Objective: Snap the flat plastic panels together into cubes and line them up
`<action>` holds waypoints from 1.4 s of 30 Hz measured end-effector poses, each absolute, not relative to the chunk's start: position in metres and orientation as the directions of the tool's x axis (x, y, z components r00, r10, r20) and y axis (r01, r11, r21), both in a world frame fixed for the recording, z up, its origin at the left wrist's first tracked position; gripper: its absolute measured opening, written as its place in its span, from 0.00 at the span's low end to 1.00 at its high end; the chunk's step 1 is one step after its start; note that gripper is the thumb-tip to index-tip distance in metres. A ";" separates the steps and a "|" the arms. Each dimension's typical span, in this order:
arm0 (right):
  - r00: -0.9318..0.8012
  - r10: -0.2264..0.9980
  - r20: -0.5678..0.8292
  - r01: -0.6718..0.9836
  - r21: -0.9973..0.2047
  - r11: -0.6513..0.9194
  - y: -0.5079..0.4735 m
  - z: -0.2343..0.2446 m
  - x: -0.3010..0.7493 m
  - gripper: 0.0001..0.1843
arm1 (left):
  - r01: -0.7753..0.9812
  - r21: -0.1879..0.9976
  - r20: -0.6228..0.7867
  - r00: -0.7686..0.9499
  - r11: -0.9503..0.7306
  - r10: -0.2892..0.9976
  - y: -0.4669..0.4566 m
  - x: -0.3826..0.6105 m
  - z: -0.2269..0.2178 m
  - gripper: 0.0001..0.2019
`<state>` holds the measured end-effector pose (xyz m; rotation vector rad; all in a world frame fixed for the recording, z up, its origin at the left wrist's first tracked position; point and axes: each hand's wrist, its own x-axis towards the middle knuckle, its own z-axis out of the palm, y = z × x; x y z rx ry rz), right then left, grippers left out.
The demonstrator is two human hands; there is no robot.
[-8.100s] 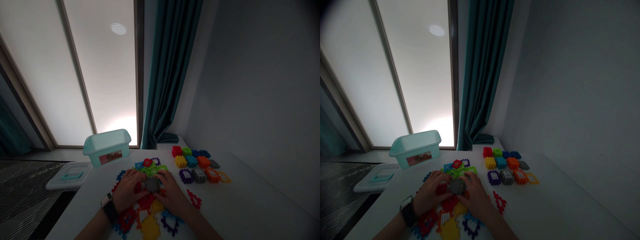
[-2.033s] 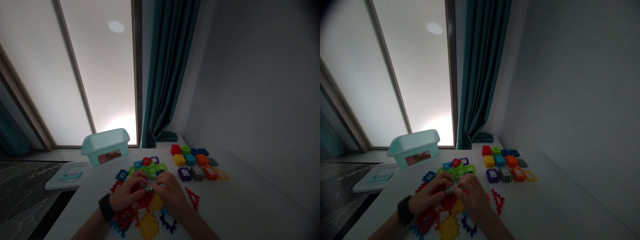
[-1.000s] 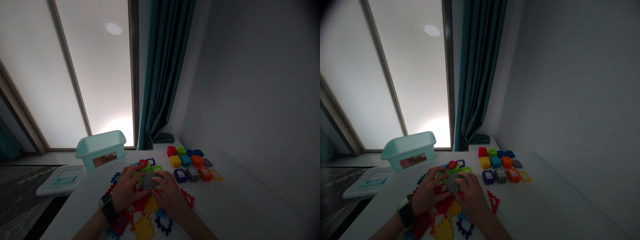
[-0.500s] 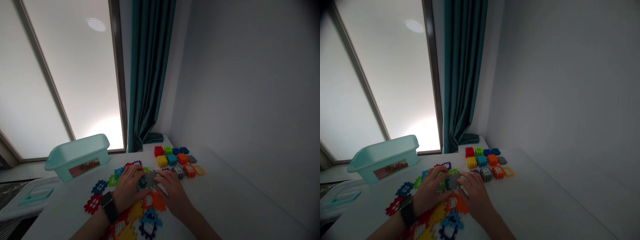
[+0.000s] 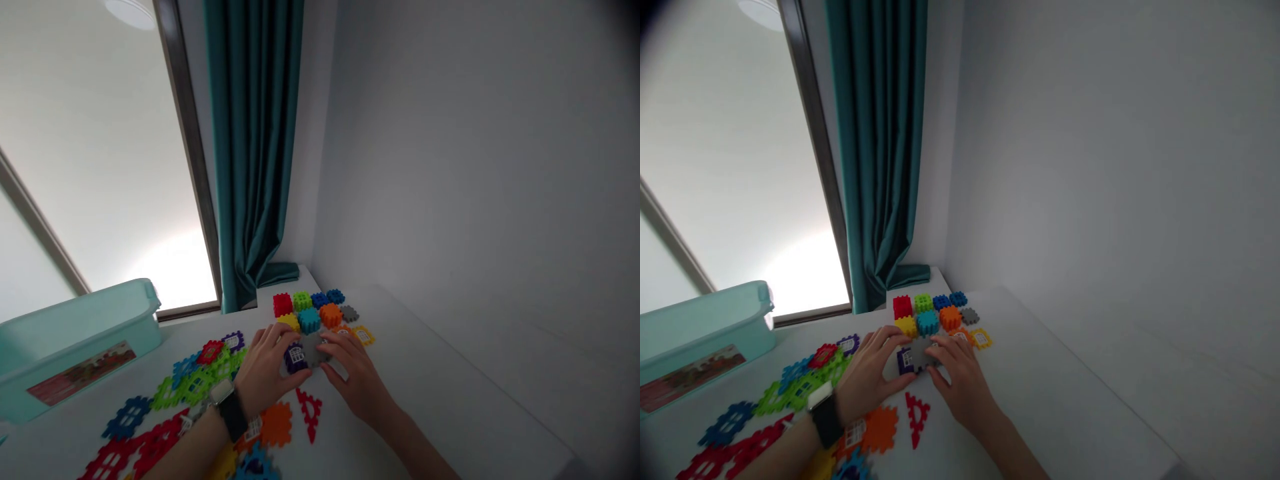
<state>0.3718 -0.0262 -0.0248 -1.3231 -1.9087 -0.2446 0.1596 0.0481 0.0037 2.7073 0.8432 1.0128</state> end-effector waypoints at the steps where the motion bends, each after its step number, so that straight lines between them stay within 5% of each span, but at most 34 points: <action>1: -0.137 0.713 0.688 0.860 -0.275 0.430 -0.025 -0.026 0.379 0.13 | 0.453 0.304 0.562 0.625 -0.838 0.542 0.049 0.164 0.005 0.19; 21: 0.133 0.802 0.582 0.832 -0.505 0.229 0.029 -0.052 0.507 0.13 | 0.347 0.325 0.526 0.707 -0.879 0.474 0.070 0.232 0.007 0.11; 42: 0.117 0.859 0.499 0.799 -0.561 0.217 0.063 -0.069 0.524 0.12 | 0.333 0.328 0.516 0.721 -0.884 0.463 0.077 0.236 0.003 0.12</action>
